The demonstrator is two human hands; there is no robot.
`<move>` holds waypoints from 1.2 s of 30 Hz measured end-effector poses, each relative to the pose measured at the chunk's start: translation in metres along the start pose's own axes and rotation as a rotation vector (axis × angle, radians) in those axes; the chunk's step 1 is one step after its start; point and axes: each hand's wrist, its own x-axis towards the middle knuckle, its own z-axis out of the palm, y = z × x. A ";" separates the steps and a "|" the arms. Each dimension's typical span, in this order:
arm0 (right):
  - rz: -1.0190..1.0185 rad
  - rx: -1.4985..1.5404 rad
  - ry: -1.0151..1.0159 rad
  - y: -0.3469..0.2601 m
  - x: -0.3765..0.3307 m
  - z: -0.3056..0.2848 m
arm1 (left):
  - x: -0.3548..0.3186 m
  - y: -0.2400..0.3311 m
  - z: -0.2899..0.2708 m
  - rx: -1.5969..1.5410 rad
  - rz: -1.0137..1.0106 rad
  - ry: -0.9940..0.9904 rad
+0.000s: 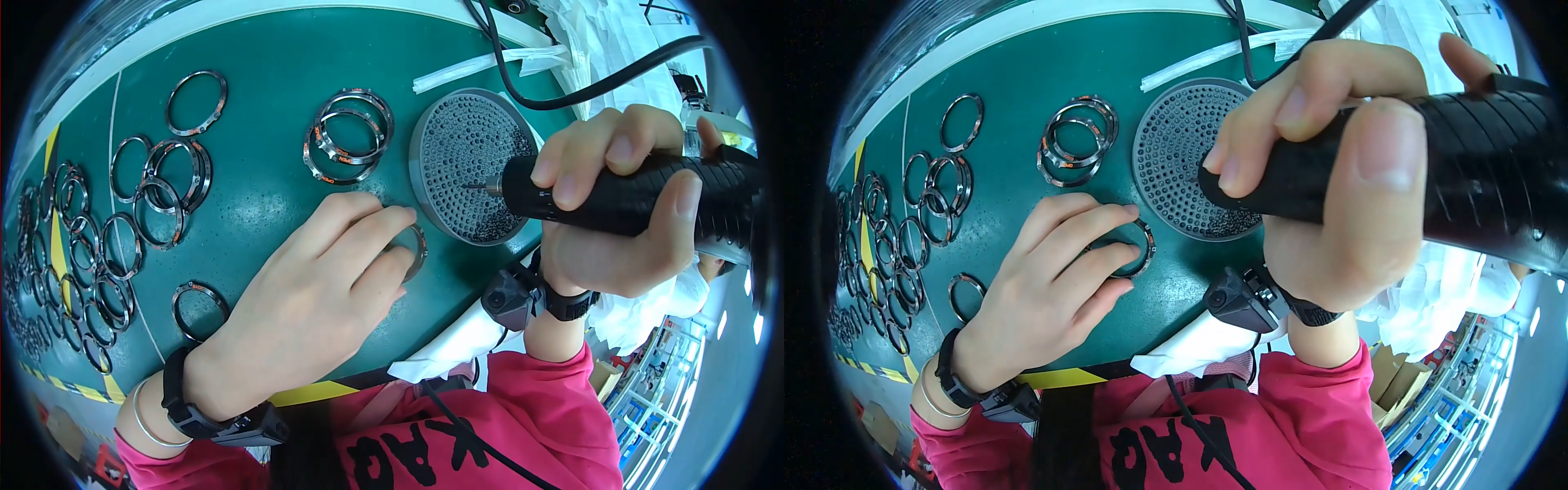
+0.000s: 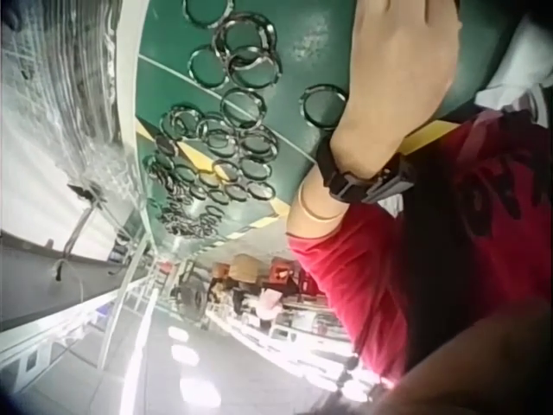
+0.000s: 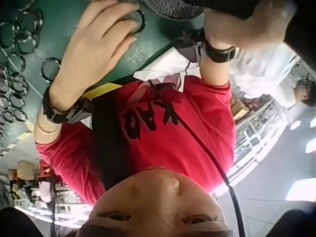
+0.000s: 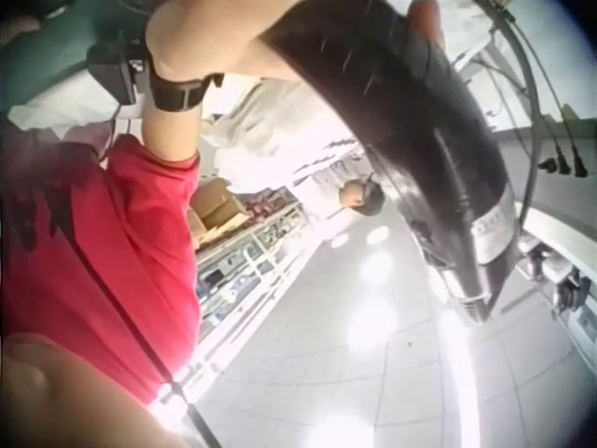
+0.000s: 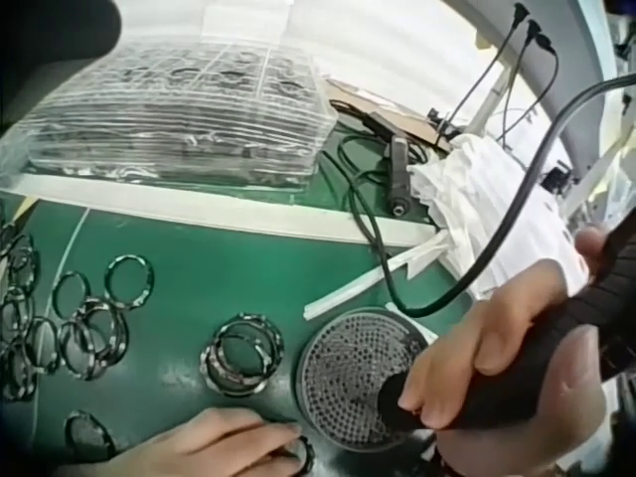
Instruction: Assembling small circular components by inserting internal parts and securing them with an electric screwdriver.
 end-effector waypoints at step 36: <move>0.180 -0.012 -0.177 -0.028 -0.006 0.032 | -0.001 -0.002 -0.001 0.015 -0.045 0.055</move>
